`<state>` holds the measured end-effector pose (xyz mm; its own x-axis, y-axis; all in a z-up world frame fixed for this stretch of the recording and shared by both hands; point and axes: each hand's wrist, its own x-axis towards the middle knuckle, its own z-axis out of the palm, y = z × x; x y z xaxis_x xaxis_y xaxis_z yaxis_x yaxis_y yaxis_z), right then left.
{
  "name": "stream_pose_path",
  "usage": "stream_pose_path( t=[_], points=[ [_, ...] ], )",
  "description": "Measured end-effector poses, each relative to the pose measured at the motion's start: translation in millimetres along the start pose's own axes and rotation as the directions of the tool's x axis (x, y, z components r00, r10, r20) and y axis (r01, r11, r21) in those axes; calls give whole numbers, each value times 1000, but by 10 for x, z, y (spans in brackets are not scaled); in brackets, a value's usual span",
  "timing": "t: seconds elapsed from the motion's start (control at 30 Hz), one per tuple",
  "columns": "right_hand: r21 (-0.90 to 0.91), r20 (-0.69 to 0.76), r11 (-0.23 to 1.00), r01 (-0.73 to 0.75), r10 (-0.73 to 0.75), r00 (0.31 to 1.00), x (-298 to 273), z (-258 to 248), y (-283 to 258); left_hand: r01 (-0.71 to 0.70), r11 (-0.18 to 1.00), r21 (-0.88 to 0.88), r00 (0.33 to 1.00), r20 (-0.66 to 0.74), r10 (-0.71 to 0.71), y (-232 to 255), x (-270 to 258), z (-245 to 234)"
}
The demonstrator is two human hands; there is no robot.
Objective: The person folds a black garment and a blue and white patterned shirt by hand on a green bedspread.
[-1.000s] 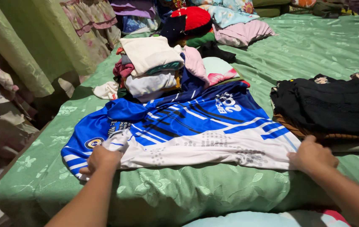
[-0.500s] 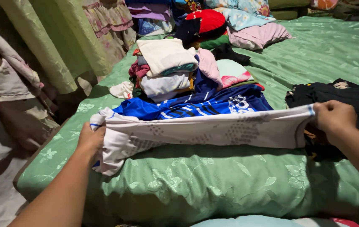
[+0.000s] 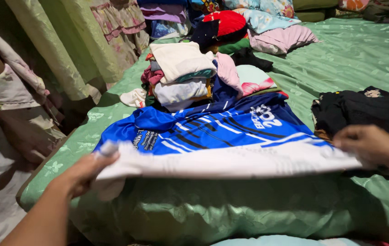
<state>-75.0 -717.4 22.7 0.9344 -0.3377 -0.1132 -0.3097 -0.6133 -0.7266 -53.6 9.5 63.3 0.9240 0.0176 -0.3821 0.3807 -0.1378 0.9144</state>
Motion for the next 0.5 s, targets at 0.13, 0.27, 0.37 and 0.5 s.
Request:
stream_pose_path(
  t=[0.13, 0.27, 0.37, 0.5],
  points=[
    [-280, 142, 936, -212, 259, 955, -134, -68, 87, 239, 970, 40, 955, 171, -242, -173, -206, -90],
    [-67, 51, 963, -260, 264, 963, -56, -115, -121, 83, 993, 79, 968, 229, -99, 17, -32, -121],
    [314, -59, 928, -202, 231, 971, 274, -103, -153, -119, 993, -16, 978, 173, 120, 239, 327, -123],
    [305, -231, 952, -13, 87, 969, 890, 257, -21, -138, 983, 123, 964, -210, 162, 212, 939, -148]
  ],
)
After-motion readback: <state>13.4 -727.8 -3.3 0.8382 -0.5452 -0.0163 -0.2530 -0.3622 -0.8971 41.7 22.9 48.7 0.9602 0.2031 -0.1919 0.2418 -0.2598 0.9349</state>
